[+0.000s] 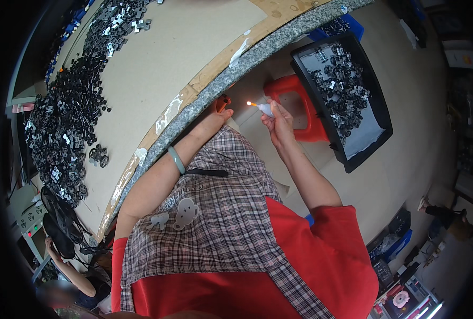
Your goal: Assembling small plastic components at a factory workbench, using glue and a lighter to melt materials.
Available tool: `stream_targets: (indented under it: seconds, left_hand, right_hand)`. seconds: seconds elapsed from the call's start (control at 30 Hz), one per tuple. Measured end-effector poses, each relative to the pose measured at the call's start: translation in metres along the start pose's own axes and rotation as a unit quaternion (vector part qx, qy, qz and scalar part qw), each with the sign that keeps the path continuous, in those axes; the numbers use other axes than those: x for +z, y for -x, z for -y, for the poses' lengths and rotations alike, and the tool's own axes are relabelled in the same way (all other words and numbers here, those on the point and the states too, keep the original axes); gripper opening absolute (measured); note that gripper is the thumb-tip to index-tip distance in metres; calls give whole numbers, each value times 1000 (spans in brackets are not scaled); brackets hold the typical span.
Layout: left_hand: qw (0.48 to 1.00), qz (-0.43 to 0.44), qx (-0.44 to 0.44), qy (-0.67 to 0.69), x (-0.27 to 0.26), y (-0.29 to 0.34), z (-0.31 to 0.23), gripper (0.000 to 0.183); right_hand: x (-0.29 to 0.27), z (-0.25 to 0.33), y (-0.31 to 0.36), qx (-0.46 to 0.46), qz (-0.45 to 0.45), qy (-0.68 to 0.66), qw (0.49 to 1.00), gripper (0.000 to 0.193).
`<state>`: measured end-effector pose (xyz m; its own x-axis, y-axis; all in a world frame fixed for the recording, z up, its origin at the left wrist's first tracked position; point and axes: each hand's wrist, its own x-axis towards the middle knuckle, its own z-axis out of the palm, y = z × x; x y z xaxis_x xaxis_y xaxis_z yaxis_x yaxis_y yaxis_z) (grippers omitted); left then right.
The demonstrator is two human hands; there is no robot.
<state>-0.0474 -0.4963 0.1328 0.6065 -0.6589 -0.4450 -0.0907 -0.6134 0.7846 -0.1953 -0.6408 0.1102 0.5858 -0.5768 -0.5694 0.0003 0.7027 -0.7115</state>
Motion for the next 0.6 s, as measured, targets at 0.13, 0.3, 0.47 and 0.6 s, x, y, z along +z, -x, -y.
stream_targets:
  seconds: [0.13, 0.3, 0.47, 0.6]
  left_hand:
    - [1000, -2, 13, 5, 2, -2, 7, 45]
    - [999, 6, 3, -32, 0, -1, 4, 45]
    - [996, 13, 22, -91, -15, 9, -24, 46]
    - [984, -35, 131, -113, -13, 16, -20, 45]
  right_hand:
    - [2, 0, 1, 0, 0, 3, 1000, 32]
    - [-1, -1, 1, -1, -2, 7, 1000, 33]
    - [-8, -1, -1, -7, 6, 1, 1000, 34]
    - [-1, 1, -1, -4, 9, -9, 1000, 35]
